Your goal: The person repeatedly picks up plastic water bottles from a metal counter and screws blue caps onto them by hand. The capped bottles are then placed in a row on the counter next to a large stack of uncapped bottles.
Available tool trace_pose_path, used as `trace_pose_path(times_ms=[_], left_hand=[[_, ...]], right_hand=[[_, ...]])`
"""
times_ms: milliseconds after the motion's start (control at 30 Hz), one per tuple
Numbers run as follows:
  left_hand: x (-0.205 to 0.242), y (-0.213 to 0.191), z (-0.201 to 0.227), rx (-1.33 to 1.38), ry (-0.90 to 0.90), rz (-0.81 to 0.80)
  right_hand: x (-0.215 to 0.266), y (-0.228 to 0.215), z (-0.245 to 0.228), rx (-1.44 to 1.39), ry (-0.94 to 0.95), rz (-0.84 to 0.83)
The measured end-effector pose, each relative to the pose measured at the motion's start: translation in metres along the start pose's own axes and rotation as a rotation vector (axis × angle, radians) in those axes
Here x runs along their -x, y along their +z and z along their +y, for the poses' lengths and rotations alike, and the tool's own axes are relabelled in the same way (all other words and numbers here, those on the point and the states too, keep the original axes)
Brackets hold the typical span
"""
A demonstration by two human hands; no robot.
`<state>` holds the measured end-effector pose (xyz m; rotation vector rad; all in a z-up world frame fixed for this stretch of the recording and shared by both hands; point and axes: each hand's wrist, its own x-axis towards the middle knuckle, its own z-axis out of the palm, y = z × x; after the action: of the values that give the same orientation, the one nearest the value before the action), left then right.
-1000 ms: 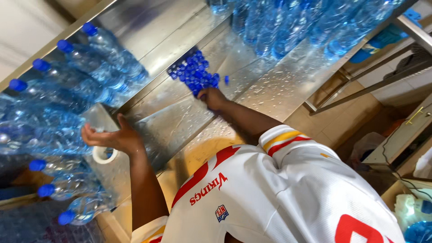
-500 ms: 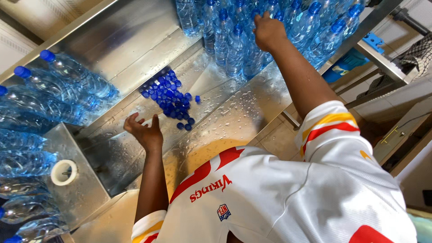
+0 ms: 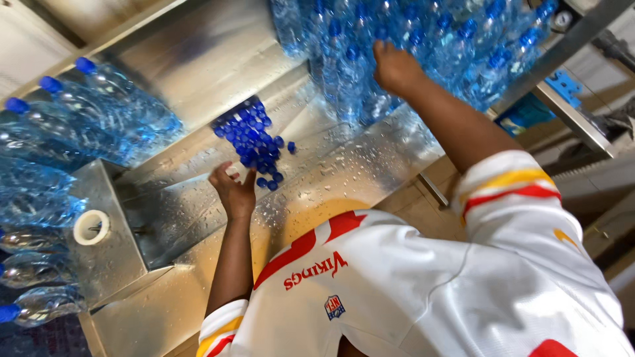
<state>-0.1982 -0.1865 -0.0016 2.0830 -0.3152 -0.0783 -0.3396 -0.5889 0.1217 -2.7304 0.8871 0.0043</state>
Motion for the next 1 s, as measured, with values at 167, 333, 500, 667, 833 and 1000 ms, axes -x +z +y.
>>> trace_pose_path(times_ms=[167,333,500,667,833,1000], left_hand=[[-0.005,0.007,-0.007,0.029,-0.261,-0.159],[0.002,0.047,-0.003,0.399,-0.447,-0.44],[0.025,0.035,0.011,1.104,-0.513,-0.702],[0.02,-0.017,-0.004,0.898,-0.186,0.014],[0.008,-0.09,-0.043,0.597,0.106,0.26],[0.016,-0.13,-0.072,0.995,-0.211,0.354]], right_hand=[[0.031,0.003,0.006,0.212,-0.253,0.307],[0.096,-0.037,-0.027,0.047,-0.644,0.647],[0.083,0.002,-0.083,-0.618,-0.858,0.667],[0.051,0.049,-0.124,-0.7,-0.328,0.294],[0.055,0.076,-0.152,-1.482,-0.165,-0.436],[0.056,0.082,-0.221,-1.609,-0.355,-0.354]])
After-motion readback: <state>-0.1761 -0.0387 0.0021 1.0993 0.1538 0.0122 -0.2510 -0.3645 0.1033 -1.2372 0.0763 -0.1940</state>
